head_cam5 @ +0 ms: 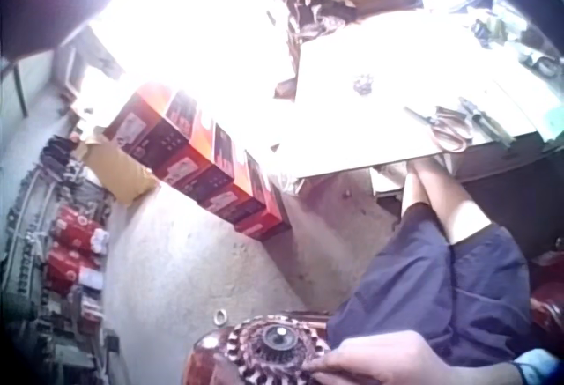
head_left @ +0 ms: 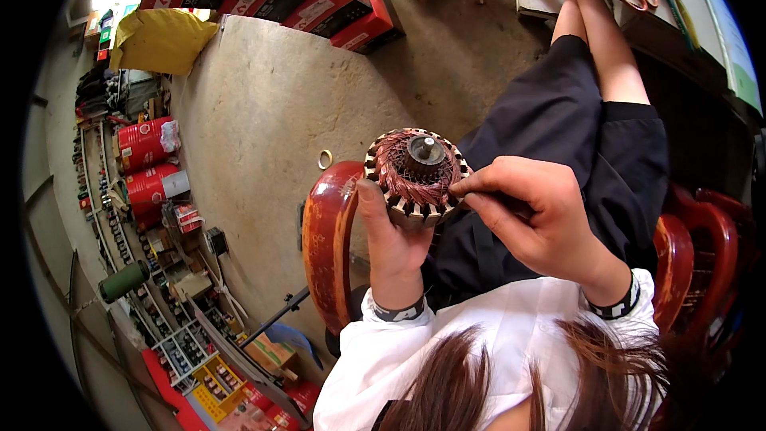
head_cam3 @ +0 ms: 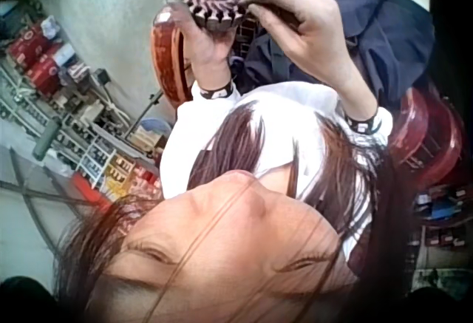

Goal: The person is repairing an electrical motor stator by hand-wrapping copper wire around its core. They use pliers to cut the wire and a screwdriver to adjust the windings, working on a cluttered workbench.

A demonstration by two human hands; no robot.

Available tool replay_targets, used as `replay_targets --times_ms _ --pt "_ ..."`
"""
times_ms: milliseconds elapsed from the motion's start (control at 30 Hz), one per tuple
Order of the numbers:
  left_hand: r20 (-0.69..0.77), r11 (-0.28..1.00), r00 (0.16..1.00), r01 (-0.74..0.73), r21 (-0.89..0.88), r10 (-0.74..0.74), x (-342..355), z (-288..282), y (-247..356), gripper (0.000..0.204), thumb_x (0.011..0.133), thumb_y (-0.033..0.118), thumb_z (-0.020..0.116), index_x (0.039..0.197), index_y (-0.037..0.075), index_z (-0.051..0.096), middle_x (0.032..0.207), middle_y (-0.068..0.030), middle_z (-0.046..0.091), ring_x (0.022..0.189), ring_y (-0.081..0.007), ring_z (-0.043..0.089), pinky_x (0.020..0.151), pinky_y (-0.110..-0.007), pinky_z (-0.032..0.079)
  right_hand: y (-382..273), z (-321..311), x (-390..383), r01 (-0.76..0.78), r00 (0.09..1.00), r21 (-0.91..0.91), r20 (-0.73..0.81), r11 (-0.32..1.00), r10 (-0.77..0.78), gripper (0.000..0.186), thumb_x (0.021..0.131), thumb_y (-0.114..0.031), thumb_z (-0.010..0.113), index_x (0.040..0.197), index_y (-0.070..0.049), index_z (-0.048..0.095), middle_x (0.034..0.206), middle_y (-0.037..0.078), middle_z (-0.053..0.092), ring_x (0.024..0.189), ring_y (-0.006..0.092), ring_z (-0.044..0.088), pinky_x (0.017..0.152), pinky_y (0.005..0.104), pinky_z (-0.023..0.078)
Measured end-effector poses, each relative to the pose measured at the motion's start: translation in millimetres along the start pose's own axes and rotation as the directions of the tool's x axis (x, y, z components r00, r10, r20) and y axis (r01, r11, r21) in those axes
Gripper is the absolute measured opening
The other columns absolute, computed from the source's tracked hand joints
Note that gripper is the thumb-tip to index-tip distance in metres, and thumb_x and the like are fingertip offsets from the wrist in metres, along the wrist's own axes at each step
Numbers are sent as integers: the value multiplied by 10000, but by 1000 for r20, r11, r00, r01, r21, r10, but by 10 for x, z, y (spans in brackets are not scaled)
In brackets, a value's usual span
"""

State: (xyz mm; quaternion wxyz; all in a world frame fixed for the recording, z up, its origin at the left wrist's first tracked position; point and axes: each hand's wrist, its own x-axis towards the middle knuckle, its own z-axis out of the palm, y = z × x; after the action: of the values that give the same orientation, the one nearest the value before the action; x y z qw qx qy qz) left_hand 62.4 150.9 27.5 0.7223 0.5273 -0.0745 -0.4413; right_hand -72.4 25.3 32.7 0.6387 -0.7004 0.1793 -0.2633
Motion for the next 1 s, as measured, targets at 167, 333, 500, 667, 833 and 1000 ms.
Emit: replay_targets --times_ms 167,333,500,667,833,1000 --pt "65 1000 998 -12 23 11 -39 35 -22 719 908 662 513 1321 74 526 1265 -102 610 1142 -265 602 961 -431 519 -57 7 -68 183 980 -158 -45 970 -192 188 771 47 686 956 16 668 719 128 602 630 286 611 572 345 490" --pt "67 999 997 -34 -12 34 -79 85 -68 754 915 676 476 1340 53 493 1280 -128 591 1175 -293 582 1032 -461 476 -104 36 -138 371 905 -435 -31 821 -425 327 659 34 687 985 47 681 621 51 496 500 188 524 436 304 399" --pt "86 992 996 -4 -128 15 -55 191 -153 871 882 764 387 1302 8 483 1186 -192 595 988 -318 603 872 -435 507 -249 13 -167 445 854 -668 116 597 -507 303 636 -113 616 894 37 668 652 6 469 545 112 507 441 232 388" --pt "116 971 993 33 -237 -5 -14 241 -197 1010 812 866 333 1278 -12 514 1144 -202 616 969 -310 620 741 -364 543 -253 114 -149 422 846 -714 89 559 -526 425 550 -97 566 921 63 697 635 0 446 511 95 472 429 217 355" --pt "180 943 983 21 -332 42 30 284 -210 991 842 844 297 1246 -32 524 1114 -202 628 948 -306 623 787 -393 531 -260 209 -113 389 840 -770 70 506 -538 355 587 -87 593 902 49 685 643 -2 450 528 101 484 434 222 363" --pt "140 939 990 65 -337 -18 42 269 -184 821 888 721 377 1286 18 523 1182 -178 618 1048 -303 604 891 -437 497 -256 120 -26 360 893 -707 71 609 -445 324 619 -93 624 917 31 653 665 16 486 555 137 529 452 255 402"
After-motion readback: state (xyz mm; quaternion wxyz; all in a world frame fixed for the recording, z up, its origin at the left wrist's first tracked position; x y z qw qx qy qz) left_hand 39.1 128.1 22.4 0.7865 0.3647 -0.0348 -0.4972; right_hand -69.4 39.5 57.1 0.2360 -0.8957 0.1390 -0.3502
